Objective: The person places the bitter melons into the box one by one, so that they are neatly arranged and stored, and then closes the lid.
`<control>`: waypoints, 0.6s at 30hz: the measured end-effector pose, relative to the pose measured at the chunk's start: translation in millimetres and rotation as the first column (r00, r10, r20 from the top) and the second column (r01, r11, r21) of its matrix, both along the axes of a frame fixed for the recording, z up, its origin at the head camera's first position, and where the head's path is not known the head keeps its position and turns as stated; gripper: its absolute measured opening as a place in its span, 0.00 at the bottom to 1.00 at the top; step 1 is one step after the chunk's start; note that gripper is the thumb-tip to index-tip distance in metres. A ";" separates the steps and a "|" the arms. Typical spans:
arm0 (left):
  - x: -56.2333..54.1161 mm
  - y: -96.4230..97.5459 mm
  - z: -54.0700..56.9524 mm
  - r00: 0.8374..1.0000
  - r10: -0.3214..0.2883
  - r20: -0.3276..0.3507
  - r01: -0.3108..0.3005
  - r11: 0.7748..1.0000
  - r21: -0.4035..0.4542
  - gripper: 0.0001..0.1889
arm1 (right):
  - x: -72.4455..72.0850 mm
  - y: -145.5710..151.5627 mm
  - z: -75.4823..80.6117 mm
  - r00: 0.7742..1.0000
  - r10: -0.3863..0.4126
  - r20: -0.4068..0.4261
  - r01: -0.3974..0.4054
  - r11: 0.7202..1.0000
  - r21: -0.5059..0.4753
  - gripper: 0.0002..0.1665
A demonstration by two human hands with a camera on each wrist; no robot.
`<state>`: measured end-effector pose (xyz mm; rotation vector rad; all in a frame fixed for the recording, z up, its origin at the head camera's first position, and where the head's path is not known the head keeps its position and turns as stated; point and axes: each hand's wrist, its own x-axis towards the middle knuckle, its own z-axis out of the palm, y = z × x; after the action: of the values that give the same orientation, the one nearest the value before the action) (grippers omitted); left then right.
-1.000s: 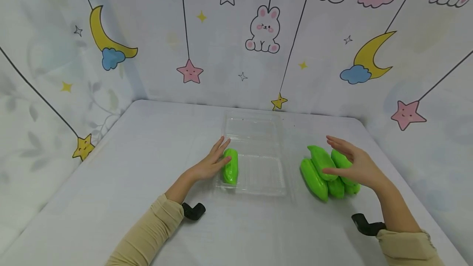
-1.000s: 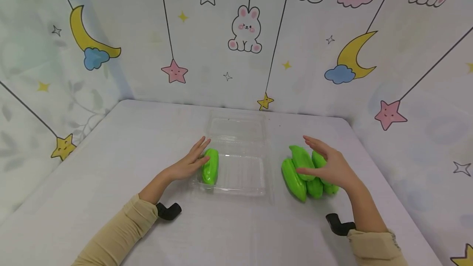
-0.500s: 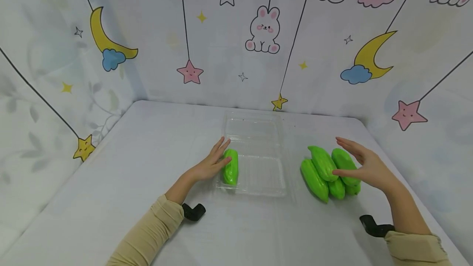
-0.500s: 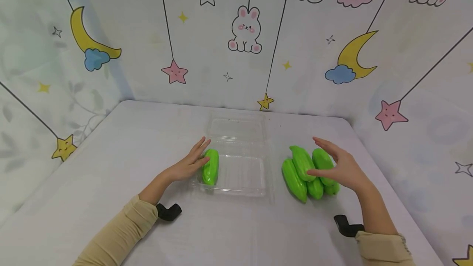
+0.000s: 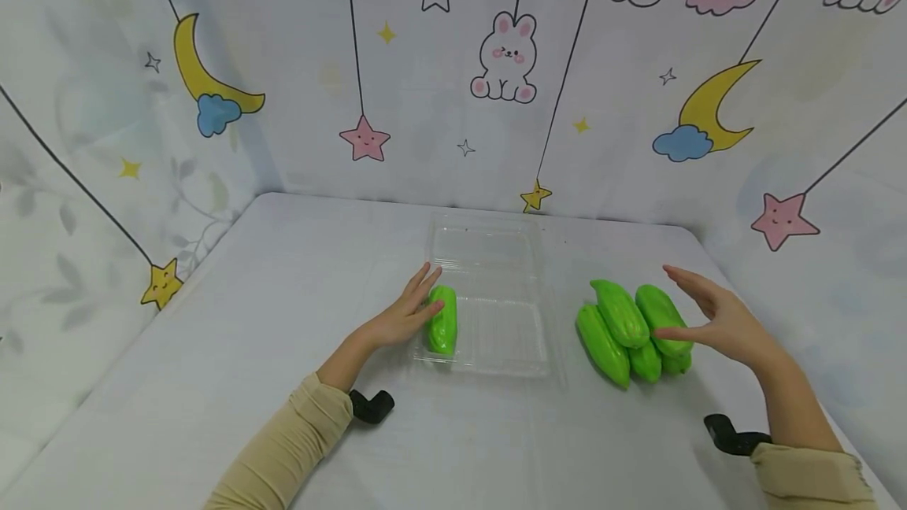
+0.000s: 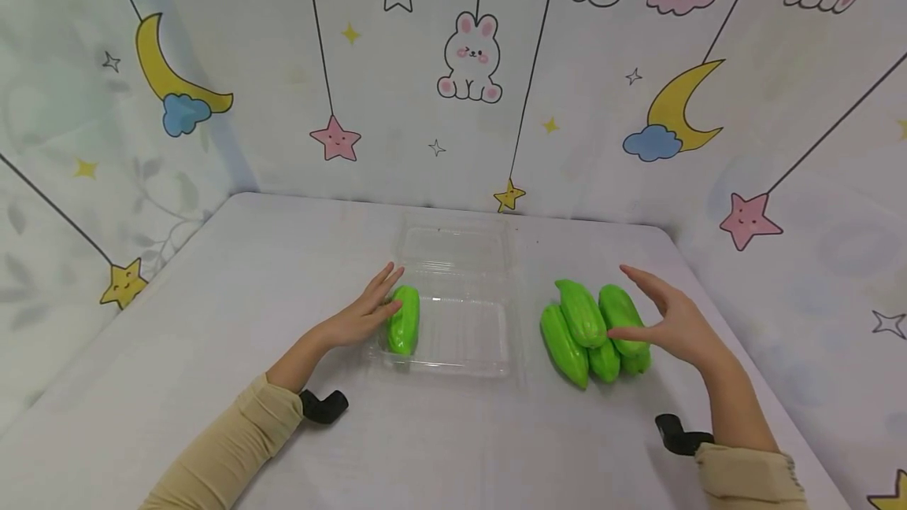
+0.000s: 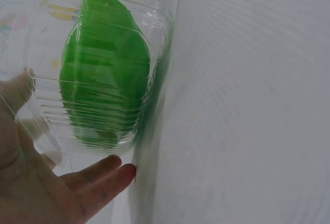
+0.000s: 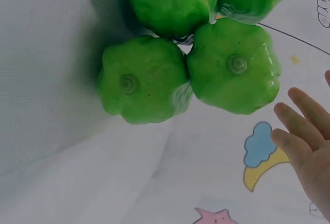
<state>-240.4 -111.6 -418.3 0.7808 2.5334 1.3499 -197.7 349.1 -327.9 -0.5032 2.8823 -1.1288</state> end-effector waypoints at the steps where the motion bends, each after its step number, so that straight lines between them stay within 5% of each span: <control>1: 0.0 0.1 0.0 1.000 0.001 0.001 -0.001 1.000 0.000 0.32 | -0.3 1.4 -0.8 1.000 -0.003 0.003 0.003 1.000 0.002 0.53; 11: 1.7 1.0 1.1 1.000 0.011 -0.010 -0.011 1.000 0.000 0.32 | -4.1 12.5 -10.0 0.998 0.061 0.036 -0.060 0.998 -0.031 0.53; 18: 20.3 4.4 30.2 1.000 0.001 0.026 -0.001 1.000 0.011 0.31 | -8.0 18.6 -16.2 0.993 0.103 0.061 -0.099 0.993 -0.063 0.54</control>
<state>-220.1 -107.3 -388.1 0.7596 2.5094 1.3659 -205.7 367.6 -344.1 -0.5956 2.7419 -1.1957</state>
